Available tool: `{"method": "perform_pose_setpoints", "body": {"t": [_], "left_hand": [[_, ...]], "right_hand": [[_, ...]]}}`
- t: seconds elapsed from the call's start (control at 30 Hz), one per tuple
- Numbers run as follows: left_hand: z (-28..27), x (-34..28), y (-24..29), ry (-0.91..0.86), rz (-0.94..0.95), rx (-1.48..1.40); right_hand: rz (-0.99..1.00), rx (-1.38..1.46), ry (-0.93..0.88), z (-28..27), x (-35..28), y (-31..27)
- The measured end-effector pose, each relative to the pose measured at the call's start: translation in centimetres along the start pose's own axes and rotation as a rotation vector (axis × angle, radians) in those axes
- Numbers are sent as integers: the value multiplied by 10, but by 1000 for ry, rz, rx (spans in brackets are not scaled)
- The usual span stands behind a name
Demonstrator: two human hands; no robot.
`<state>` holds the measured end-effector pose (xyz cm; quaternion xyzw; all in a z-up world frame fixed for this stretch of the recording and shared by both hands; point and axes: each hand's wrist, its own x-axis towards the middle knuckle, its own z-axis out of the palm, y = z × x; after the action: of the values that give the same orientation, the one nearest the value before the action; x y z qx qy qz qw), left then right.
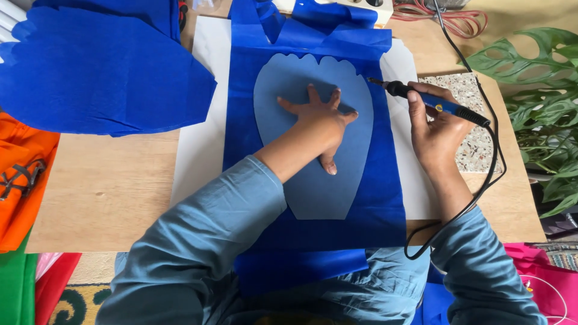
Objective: Using a heat-cutting tool to trace and cut out shapes from blue fabric using a template
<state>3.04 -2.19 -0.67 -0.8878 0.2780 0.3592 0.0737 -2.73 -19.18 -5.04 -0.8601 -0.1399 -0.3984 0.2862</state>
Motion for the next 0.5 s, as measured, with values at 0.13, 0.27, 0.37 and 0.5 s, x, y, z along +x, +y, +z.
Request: {"method": "perform_pose_setpoints", "body": {"t": [0.13,0.27,0.37,0.5], "left_hand": [[3,5,-4,7,27,-48],[1,3,-3,14,14,-63],[1,4,-2,13,15,-68],[-1,3,-1,6,5,-74]], "right_hand": [[-37,-38,-1,3,1,2],[-4,18,-17,4,2,2],[-17,19,-23,4,2,2],[4,36,-32,4,2,3]]}}
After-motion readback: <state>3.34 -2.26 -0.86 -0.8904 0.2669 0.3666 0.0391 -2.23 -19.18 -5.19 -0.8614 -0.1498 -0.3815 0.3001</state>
